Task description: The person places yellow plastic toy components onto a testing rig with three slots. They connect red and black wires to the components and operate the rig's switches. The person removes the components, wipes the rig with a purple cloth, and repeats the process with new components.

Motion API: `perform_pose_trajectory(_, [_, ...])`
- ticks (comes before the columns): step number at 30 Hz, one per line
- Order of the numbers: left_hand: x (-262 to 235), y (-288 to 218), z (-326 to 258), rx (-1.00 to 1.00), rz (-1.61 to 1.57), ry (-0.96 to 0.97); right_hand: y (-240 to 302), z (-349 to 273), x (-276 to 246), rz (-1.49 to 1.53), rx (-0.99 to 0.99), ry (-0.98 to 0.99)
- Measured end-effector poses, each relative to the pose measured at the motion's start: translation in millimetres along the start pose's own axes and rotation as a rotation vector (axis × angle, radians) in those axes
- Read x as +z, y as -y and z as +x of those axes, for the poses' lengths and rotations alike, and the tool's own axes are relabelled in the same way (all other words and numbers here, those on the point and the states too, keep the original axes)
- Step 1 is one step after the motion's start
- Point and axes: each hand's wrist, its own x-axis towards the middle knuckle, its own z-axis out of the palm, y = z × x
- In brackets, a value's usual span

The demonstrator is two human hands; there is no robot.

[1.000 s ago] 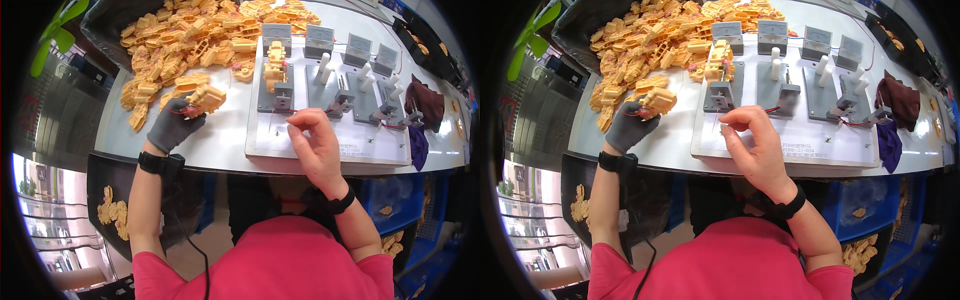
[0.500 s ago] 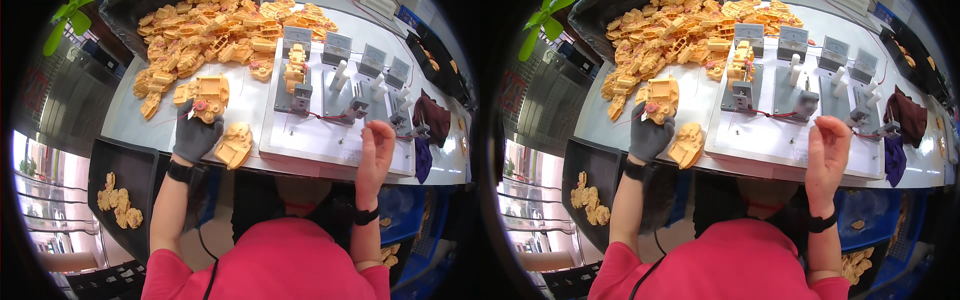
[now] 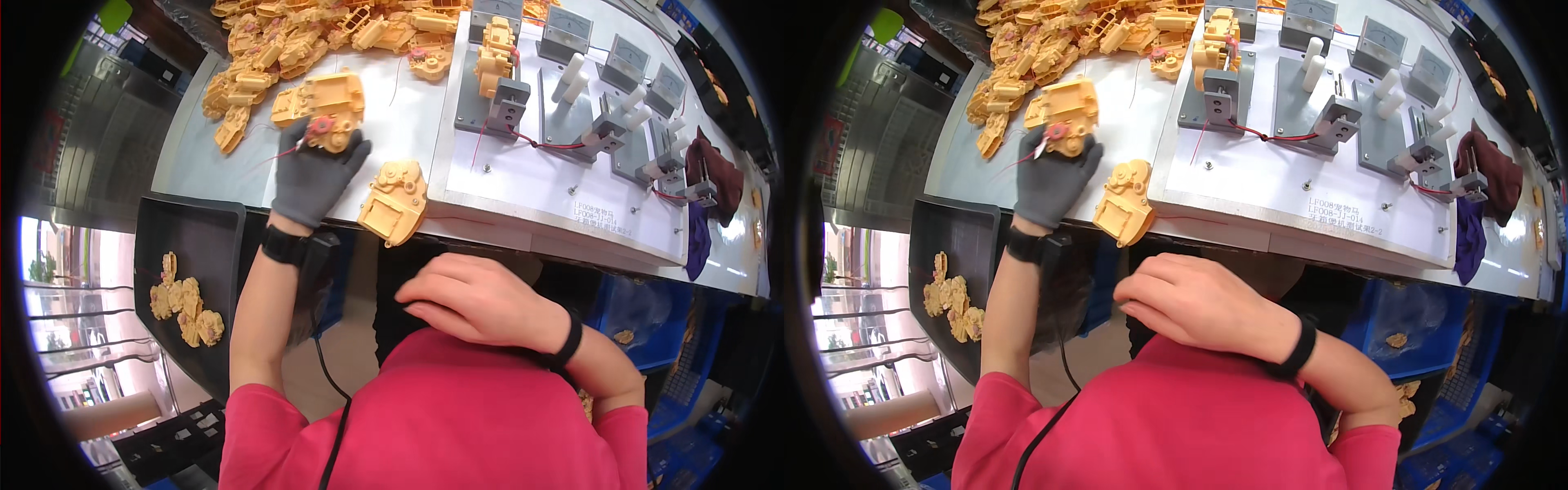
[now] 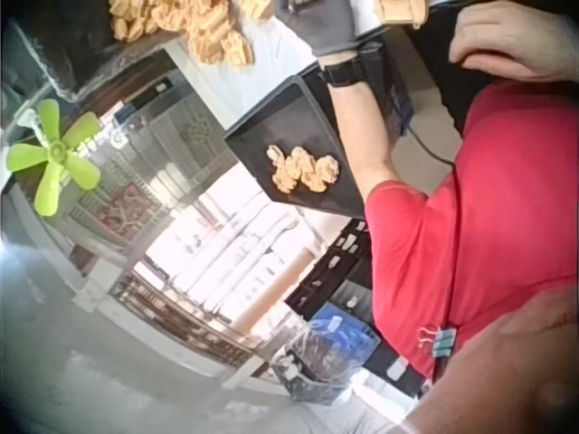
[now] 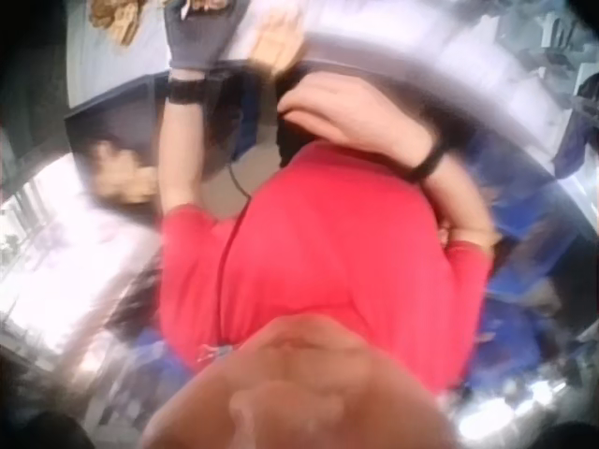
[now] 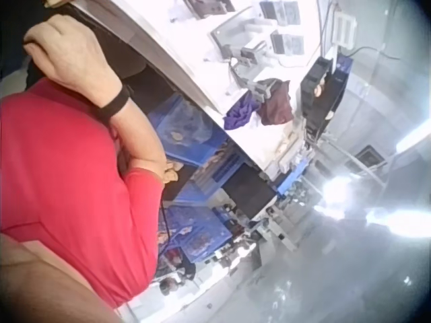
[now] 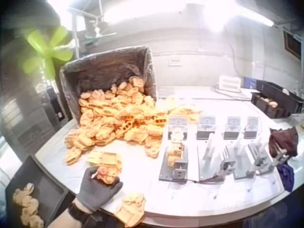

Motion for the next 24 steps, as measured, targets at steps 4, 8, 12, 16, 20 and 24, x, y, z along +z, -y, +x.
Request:
perform_pose_trajectory(4, [6.2,-11.6,-38.5,0.041,-0.066,0.043,-13.5,20.7,25.9,-0.002,0.077,-0.099])
perform_pose_trajectory(8, [19.8,-9.1,-65.3,0.125,0.095,0.023,-8.8,22.6,21.5,-0.020,0.076,0.033])
perform_pose_trajectory(12, [45.7,6.2,-69.1,0.088,0.239,-0.080,9.5,0.2,-6.4,0.018,0.190,0.071])
perform_pose_trajectory(16, [51.7,22.4,-64.9,-0.025,0.141,0.008,32.6,-26.5,-60.8,-0.060,0.300,-0.212])
perform_pose_trajectory(20, [68.0,41.7,-55.0,-0.104,0.091,0.094,23.2,-58.2,-95.6,-0.121,0.385,-0.803])
perform_pose_trajectory(24, [83.9,51.8,-48.5,-0.167,0.024,0.150,6.3,-60.2,-114.1,-0.226,0.392,-0.965])
